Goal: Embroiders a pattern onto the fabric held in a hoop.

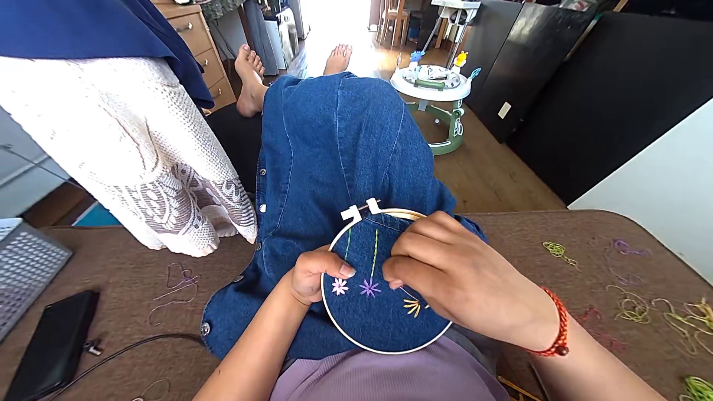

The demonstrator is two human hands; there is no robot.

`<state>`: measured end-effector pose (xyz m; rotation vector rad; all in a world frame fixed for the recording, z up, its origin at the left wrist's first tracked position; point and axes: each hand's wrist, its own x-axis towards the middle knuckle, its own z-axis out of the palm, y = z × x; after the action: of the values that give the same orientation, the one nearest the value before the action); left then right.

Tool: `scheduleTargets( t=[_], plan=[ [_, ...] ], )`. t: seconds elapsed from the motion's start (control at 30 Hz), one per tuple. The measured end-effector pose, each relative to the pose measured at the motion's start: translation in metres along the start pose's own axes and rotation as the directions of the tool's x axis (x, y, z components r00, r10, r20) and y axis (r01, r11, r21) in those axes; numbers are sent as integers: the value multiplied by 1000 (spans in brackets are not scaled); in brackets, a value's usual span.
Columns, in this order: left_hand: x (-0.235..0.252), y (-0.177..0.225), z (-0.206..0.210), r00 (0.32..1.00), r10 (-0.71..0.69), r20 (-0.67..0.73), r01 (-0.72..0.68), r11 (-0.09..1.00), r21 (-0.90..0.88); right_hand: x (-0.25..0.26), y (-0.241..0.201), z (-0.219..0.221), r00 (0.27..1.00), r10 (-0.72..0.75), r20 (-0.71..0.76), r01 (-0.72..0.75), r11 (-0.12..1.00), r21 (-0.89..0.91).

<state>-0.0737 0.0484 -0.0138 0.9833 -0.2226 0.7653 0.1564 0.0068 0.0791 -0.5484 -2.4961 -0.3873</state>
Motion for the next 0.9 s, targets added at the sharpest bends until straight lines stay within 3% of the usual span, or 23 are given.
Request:
scheduleTargets(
  t=[0.17,0.37,0.5,0.77,0.83,0.9],
  plan=[
    [-1,-1,-1,1000,-4,2,4,1000,1,-11,4,-8,997,73,3,-73,997,-32],
    [-2,-1,-2,1000,9,-30,-9,1000,-19,-63,1,-21,976,202,79,-209,974,83],
    [-1,-2,-2,999,11,-43,-12,1000,-22,-79,-12,-3,967,254,-16,-250,960,125],
    [-2,-1,0,997,13,-72,-13,1000,-4,-72,-15,23,947,201,-252,-199,979,33],
    [-2,-2,0,997,11,-74,-11,1000,-1,-70,-16,25,940,233,-249,-227,972,52],
    [-2,-2,0,997,-1,-79,1,1000,7,-67,-17,21,932,328,-154,-307,941,145]
  ],
)
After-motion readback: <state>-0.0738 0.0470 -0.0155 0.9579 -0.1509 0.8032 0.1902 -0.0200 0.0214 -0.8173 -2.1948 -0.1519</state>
